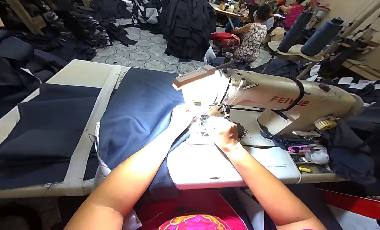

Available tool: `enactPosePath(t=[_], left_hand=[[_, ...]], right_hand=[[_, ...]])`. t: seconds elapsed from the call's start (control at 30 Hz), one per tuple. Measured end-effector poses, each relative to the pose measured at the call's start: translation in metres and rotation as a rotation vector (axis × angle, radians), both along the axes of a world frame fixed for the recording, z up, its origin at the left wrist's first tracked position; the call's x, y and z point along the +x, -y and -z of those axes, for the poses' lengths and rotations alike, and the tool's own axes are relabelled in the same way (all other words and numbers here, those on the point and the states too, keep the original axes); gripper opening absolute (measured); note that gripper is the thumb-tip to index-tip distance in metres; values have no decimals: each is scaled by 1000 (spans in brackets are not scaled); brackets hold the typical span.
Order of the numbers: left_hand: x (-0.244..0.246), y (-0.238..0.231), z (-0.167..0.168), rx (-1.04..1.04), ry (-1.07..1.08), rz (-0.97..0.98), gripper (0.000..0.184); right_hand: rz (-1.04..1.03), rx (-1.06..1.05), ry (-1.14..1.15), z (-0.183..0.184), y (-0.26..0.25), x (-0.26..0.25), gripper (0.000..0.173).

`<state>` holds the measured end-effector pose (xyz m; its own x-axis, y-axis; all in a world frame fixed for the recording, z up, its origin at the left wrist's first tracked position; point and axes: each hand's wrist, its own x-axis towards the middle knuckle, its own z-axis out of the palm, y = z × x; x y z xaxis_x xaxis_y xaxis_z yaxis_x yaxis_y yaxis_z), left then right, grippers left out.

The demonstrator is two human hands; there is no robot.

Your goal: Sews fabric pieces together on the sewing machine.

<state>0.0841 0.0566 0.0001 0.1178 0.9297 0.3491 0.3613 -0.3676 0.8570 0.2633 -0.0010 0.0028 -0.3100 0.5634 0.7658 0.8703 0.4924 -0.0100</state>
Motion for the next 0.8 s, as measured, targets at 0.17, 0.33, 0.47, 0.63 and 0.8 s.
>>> enactPosePath(t=[0.17, 0.33, 0.47, 0.63, 0.8], left_hand=[[8, -8, 5, 38, 55, -14, 16], [11, -4, 2, 60, -59, 43, 18], [9, 0, 3, 12, -92, 110, 13], [5, 10, -13, -31, -181, 131, 13], [-19, 25, -45, 83, -414, 63, 21]], right_hand=[[44, 69, -2, 1, -1, -4, 9], [25, 75, -18, 1, 1, 2, 7], [-3, 28, -34, 0, 7, 8, 7], [-26, -12, -67, 6, 13, 10, 15], [-52, -290, -38, 19, 73, -15, 20]])
